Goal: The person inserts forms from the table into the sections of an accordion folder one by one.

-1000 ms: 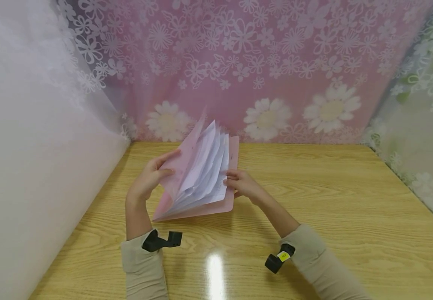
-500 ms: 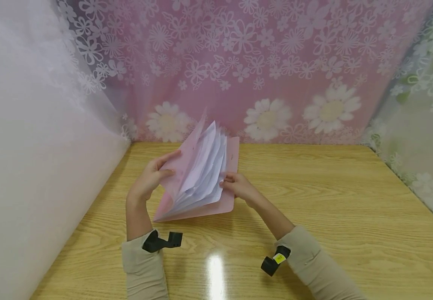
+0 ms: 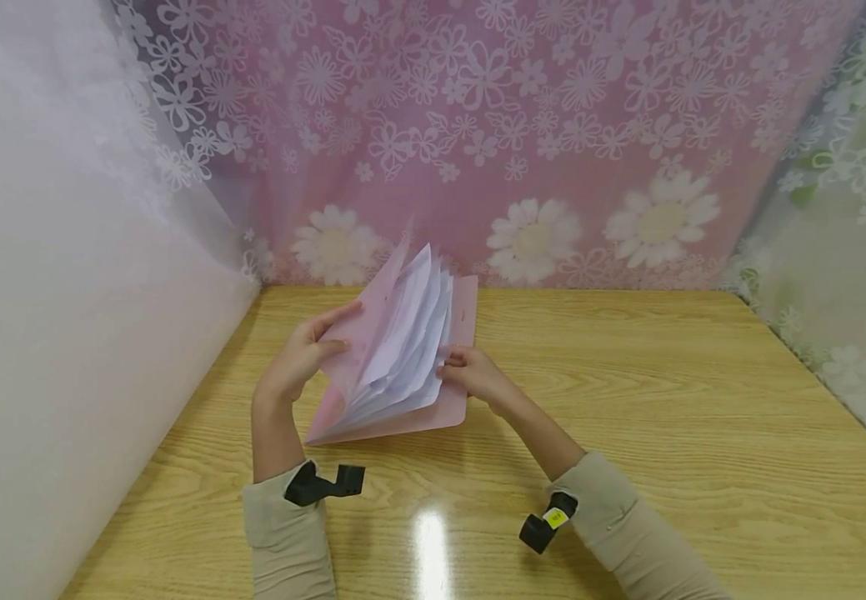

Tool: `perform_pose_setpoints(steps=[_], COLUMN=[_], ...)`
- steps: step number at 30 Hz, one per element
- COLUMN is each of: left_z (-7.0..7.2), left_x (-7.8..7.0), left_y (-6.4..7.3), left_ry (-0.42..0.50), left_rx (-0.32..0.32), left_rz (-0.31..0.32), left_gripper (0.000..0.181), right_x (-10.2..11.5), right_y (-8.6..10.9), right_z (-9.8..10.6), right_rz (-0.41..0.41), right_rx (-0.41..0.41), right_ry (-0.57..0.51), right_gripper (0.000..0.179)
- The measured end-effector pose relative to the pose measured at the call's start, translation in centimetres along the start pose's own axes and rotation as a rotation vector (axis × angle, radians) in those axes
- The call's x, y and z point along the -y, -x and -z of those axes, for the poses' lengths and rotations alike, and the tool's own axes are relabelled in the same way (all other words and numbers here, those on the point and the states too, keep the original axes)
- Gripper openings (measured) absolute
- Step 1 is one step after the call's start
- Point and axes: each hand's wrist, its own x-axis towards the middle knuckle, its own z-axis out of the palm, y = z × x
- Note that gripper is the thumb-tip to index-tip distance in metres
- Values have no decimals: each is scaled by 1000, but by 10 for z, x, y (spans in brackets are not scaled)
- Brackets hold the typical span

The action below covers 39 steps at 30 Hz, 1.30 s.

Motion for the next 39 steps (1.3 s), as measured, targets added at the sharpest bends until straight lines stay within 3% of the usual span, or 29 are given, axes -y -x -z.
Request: perform_pose_setpoints(steps=[6,16,21,29,35,39], left_z=[-2,-4,-4,0,-1,-3], left_x=[-1,1,1,4,3,3], left_y=[-2,-5,-6,-1,0,-1], left_ry=[-3,-2,-7,-16,-16,-13], left_rx=[1,3,9,-1,10,18], left_rz=[14,15,5,8,14,17], left_gripper=[53,53,52,52,52,52], right_x=[-5,-3,-6,-24,-37,-39], right_y=[-2,6,15,31,45,48], right_z=[1,15,27,31,16,7], right_rz=[37,14,20,56,3,34], right_rx=[-10,-7,-8,-150,8,86], right_ry=[15,77,-4,-211,-304,-359], right_gripper=[41,42,34,39,54,58])
